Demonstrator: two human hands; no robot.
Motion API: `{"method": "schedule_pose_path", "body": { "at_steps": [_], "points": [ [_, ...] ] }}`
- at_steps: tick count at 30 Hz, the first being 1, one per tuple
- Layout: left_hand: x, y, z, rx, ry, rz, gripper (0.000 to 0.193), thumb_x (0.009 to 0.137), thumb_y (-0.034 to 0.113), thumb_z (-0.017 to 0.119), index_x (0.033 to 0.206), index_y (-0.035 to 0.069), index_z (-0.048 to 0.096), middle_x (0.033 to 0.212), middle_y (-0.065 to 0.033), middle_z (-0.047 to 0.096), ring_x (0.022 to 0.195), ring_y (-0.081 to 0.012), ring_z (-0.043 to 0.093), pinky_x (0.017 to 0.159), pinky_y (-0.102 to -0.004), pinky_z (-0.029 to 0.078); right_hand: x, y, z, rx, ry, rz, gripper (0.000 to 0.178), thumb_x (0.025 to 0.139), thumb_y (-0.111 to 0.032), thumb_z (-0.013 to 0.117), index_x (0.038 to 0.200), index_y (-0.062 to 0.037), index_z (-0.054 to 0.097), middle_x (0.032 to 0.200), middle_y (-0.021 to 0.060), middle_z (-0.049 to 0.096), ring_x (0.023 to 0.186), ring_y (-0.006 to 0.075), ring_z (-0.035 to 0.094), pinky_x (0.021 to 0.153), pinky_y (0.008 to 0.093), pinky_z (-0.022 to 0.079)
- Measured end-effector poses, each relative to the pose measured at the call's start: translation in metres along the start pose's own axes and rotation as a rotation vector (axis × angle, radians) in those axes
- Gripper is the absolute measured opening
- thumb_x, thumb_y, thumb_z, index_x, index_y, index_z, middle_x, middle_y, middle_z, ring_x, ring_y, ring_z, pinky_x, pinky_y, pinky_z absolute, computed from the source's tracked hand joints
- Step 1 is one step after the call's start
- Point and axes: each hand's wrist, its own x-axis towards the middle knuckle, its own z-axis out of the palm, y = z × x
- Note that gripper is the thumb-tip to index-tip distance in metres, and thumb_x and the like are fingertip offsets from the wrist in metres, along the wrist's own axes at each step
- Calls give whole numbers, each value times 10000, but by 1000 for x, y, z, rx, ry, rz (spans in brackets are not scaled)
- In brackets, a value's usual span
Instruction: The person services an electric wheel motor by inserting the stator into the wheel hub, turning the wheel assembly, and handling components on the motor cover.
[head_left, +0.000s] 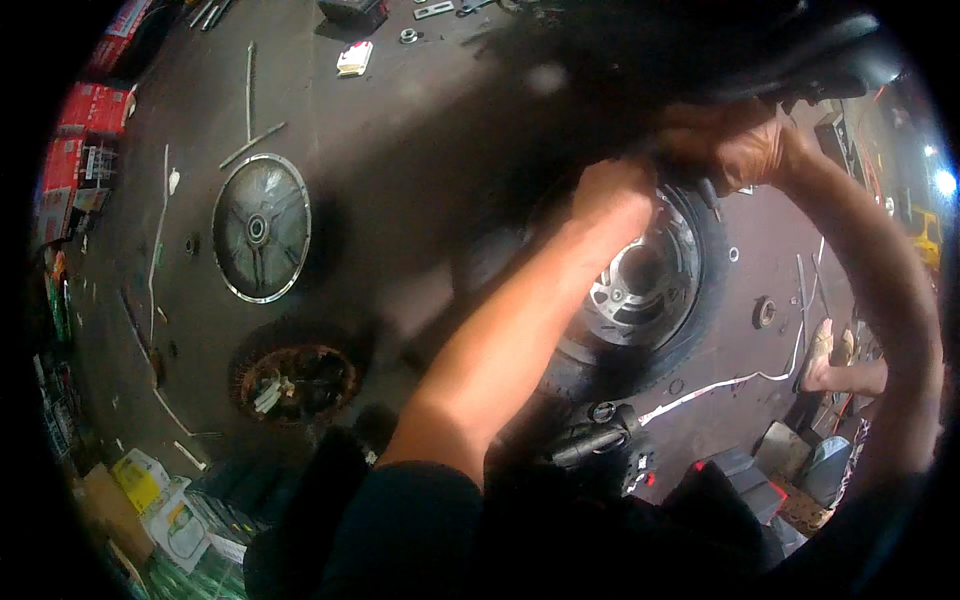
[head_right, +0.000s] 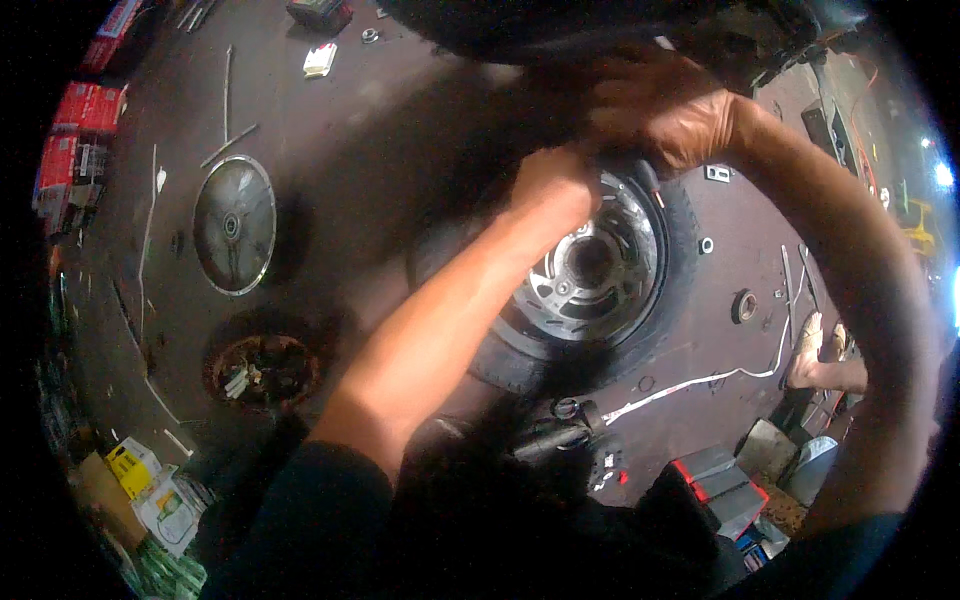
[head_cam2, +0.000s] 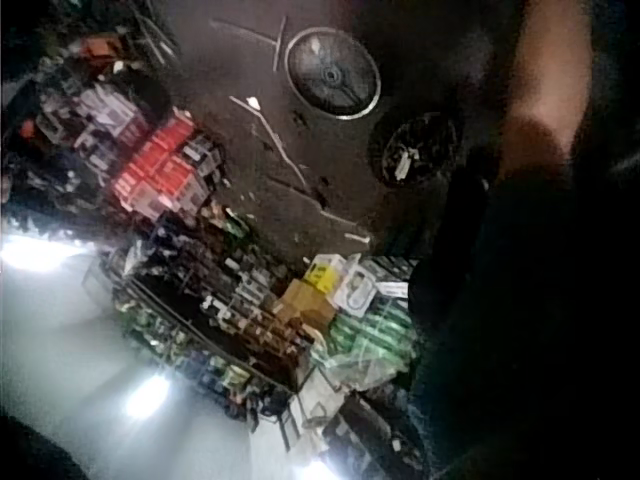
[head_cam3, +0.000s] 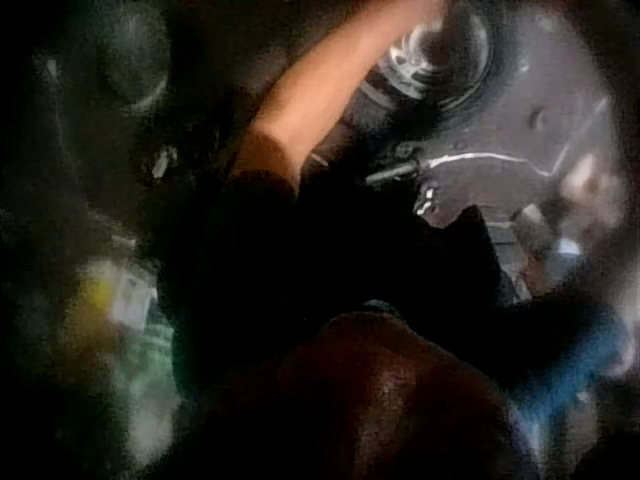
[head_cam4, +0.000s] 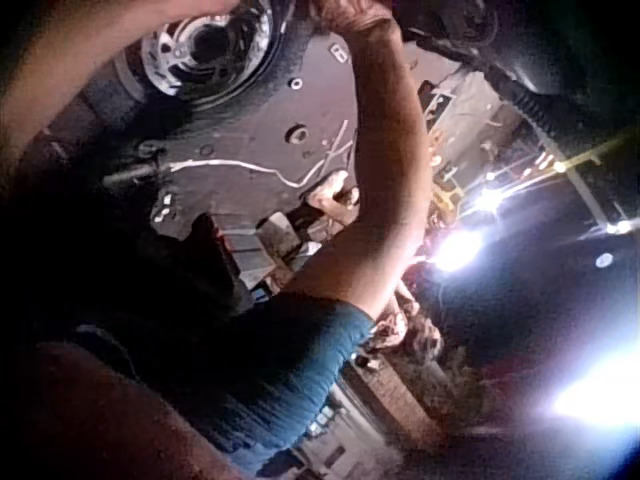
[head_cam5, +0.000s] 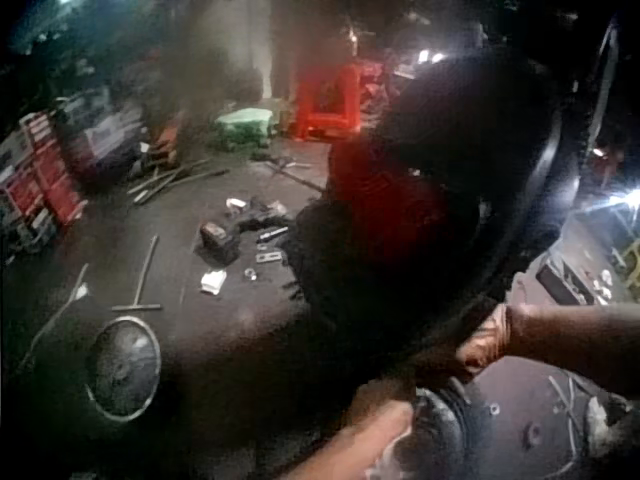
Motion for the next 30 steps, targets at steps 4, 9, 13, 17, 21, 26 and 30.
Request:
{"method": "schedule_pose_path", "body": {
  "at_steps": [4, 9, 13, 17, 21, 26, 30],
  "points": [
    [1, -8, 10, -80, 94, 84, 261, 693, 128, 556, 934, 117, 654, 907, -156, 642, 856, -335, 614, 735, -402, 497, -16, -35, 46, 60, 317, 619, 412, 635, -187, 628, 1026, -59, 608, 935, 196, 609, 843, 383, 573, 729, 398, 487],
    [-1, -11, 8, 45, 20, -15, 209, 700, 158, 580, 883, 105, 667, 930, -161, 638, 852, -316, 620, 740, -401, 497, 12, -47, 3, -152, 216, 507, 450, 578, -115, 623, 1024, -69, 584, 1119, 162, 549, 1053, 345, 498, 859, 431, 425],
    [1, -3, 6, 153, -110, 92, 170, 704, 203, 595, 799, 92, 683, 854, -154, 650, 815, -321, 627, 737, -399, 501, 13, -17, 2, -36, -3, -73, 376, 582, -273, 712, 865, -55, 596, 944, 148, 555, 940, 320, 550, 800, 427, 458],
    [5, -3, 18, 25, 4, 23, 180, 700, 161, 572, 824, 89, 681, 852, -158, 651, 814, -320, 630, 734, -405, 506, 1, -19, 36, 120, -7, 256, 335, 604, -283, 698, 848, -71, 608, 830, 120, 604, 849, 332, 579, 738, 399, 467],
    [0, -23, 12, 112, 41, -83, 210, 748, 164, 524, 863, 55, 662, 878, -165, 650, 838, -319, 634, 754, -390, 511, 49, -61, 65, 154, 374, 1589, 408, 717, -426, 645, 836, -37, 675, 791, 191, 643, 765, 336, 632, 677, 412, 496],
    [5, -14, 0, 24, -20, -15, 228, 756, 165, 489, 834, 53, 672, 893, -172, 643, 857, -316, 625, 761, -402, 497, 34, -57, 41, 278, 21, 1255, 457, 739, -438, 608, 956, -36, 624, 944, 215, 619, 882, 359, 596, 761, 405, 480],
    [-3, -1, -1, -86, -18, -231, 293, 791, 197, 461, 968, 63, 652, 995, -193, 616, 963, -347, 584, 857, -396, 457, 5, -41, 29, 213, 35, 897, 576, 753, -454, 619, 1118, -13, 556, 1059, 223, 586, 986, 359, 556, 876, 395, 433]
  ]
}}
